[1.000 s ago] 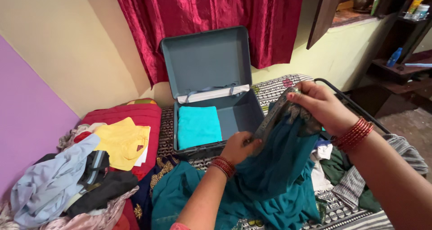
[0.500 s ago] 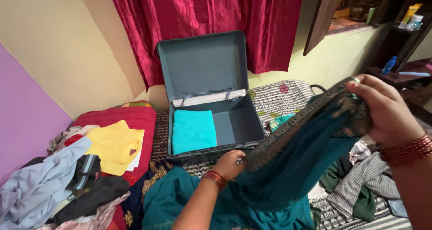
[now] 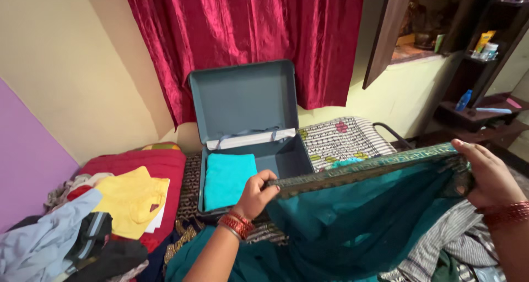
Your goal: The person folds a teal garment on a bed and places it into an open suitcase. They then pick up a dark teal sari, unfold it, and begin folding it on the bed.
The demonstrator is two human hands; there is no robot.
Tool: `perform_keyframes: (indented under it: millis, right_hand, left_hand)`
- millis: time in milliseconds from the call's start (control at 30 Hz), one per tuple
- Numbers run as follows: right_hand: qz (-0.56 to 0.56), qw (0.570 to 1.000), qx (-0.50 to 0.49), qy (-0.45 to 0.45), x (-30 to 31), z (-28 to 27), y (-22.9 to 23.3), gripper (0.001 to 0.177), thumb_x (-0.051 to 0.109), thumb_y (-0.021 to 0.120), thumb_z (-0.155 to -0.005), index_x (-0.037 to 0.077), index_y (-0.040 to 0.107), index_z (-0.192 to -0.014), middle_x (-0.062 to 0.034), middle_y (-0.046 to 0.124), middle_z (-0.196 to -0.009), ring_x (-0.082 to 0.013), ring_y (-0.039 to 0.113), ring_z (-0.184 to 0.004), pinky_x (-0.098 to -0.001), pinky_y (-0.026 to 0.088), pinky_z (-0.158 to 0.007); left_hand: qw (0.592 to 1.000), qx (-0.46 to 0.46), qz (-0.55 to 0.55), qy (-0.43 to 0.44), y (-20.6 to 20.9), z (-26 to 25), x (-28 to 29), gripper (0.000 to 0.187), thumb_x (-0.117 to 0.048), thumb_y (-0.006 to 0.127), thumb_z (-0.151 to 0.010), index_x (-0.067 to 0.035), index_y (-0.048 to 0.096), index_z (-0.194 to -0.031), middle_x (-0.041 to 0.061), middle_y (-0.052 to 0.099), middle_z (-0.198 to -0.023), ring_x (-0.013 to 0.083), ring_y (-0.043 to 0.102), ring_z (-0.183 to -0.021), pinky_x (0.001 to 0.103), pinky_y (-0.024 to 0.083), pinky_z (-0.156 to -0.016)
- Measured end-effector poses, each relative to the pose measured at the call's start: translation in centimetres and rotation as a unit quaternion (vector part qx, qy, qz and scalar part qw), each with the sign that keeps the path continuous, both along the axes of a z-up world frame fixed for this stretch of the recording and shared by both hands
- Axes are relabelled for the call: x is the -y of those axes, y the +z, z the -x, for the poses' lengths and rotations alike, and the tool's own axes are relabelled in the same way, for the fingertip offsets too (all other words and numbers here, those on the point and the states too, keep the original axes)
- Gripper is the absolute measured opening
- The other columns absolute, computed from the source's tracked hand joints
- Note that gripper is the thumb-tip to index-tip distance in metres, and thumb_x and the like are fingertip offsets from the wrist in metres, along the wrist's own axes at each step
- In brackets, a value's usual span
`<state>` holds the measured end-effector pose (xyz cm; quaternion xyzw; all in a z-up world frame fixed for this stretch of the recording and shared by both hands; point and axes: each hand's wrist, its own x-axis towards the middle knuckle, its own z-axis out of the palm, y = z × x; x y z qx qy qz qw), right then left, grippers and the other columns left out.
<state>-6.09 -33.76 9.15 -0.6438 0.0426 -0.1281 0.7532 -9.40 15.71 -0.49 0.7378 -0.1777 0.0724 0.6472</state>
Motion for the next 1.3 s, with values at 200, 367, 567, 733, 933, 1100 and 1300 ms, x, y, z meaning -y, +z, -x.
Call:
perform_keyframes:
  millis: [200, 367, 567, 733, 933, 1100, 1300]
  right_hand:
    - [-0.143, 0.984, 0.006, 0.106, 2.6, -2.3, 0.7, 0.024, 0.035, 0.058, -0.110, 0.015, 0.068, -0.103, -0.0018, 0.074, -0.094, -0.0179, 0.072, -0.080, -0.0389, 0.060, -0.071]
    - [-0.156, 0.976, 0.056, 0.138, 1.9, -3.8, 4.2, 0.025, 0.030, 0.062, -0.117, 0.012, 0.067, -0.102, -0.0027, 0.075, -0.099, -0.0186, 0.072, -0.085, -0.0388, 0.059, -0.078]
    - [-0.178, 0.974, 0.020, 0.137, -0.6, -3.6, 9.2, 0.028, 0.035, 0.063, -0.107, 0.011, 0.071, -0.095, -0.0029, 0.076, -0.090, -0.0186, 0.073, -0.076, -0.0395, 0.061, -0.074]
    - [-0.159, 0.972, 0.083, 0.152, 0.0, -3.9, 10.4, 0.023, 0.029, 0.066, -0.111, 0.009, 0.070, -0.099, -0.0045, 0.075, -0.093, -0.0195, 0.072, -0.080, -0.0379, 0.060, -0.077]
    - [-0.111, 0.990, 0.072, 0.046, 2.7, -5.1, 9.4, 0.015, 0.028, 0.066, -0.104, 0.013, 0.068, -0.104, -0.0015, 0.072, -0.092, -0.0170, 0.069, -0.077, -0.0382, 0.059, -0.072]
    - [0.039, 0.990, 0.085, -0.110, 3.4, -5.5, 4.6, 0.020, 0.018, 0.069, -0.102, 0.005, 0.066, -0.117, -0.0049, 0.067, -0.099, -0.0178, 0.065, -0.083, -0.0359, 0.054, -0.071]
    - [0.057, 0.998, 0.006, -0.027, 0.7, -4.5, -0.1, 0.040, 0.011, 0.064, -0.090, 0.009, 0.064, -0.130, -0.0075, 0.072, -0.100, -0.0120, 0.070, -0.077, -0.0269, 0.058, -0.061]
  left_hand:
    - [0.995, 0.030, -0.060, -0.071, 5.3, 4.1, 2.2, 0.020, -0.016, 0.073, -0.084, -0.003, 0.067, -0.097, -0.002, 0.066, -0.081, 0.0045, 0.059, -0.077, 0.026, 0.050, -0.069]
    - [0.982, -0.003, -0.185, -0.019, 4.1, 4.5, 3.6, 0.030, -0.031, 0.081, -0.078, -0.004, 0.073, -0.090, 0.004, 0.069, -0.074, 0.0100, 0.065, -0.068, 0.030, 0.051, -0.065]
    - [0.963, 0.063, -0.259, -0.027, -2.1, 2.4, 4.8, 0.037, -0.037, 0.084, -0.084, -0.001, 0.074, -0.084, 0.013, 0.069, -0.079, 0.0215, 0.063, -0.079, 0.036, 0.050, -0.074]
    - [0.977, 0.139, -0.161, -0.018, -7.0, -0.1, 4.5, 0.027, -0.029, 0.079, -0.088, -0.002, 0.076, -0.090, 0.008, 0.073, -0.090, 0.0167, 0.065, -0.090, 0.034, 0.050, -0.083]
    - [0.997, -0.074, -0.013, 0.005, -9.9, -2.3, 2.6, 0.019, -0.019, 0.072, -0.093, -0.002, 0.072, -0.101, -0.004, 0.071, -0.083, 0.0035, 0.061, -0.078, 0.024, 0.051, -0.071]
    - [0.996, -0.004, 0.077, 0.038, -8.6, -3.6, 2.4, 0.017, -0.015, 0.066, -0.098, 0.001, 0.071, -0.101, -0.005, 0.066, -0.081, 0.0029, 0.057, -0.074, 0.022, 0.047, -0.065]
    - [0.998, 0.000, 0.063, 0.013, -3.9, -4.1, 5.0, 0.017, -0.015, 0.064, -0.098, 0.001, 0.070, -0.099, -0.003, 0.067, -0.082, 0.0027, 0.058, -0.075, 0.022, 0.048, -0.067]
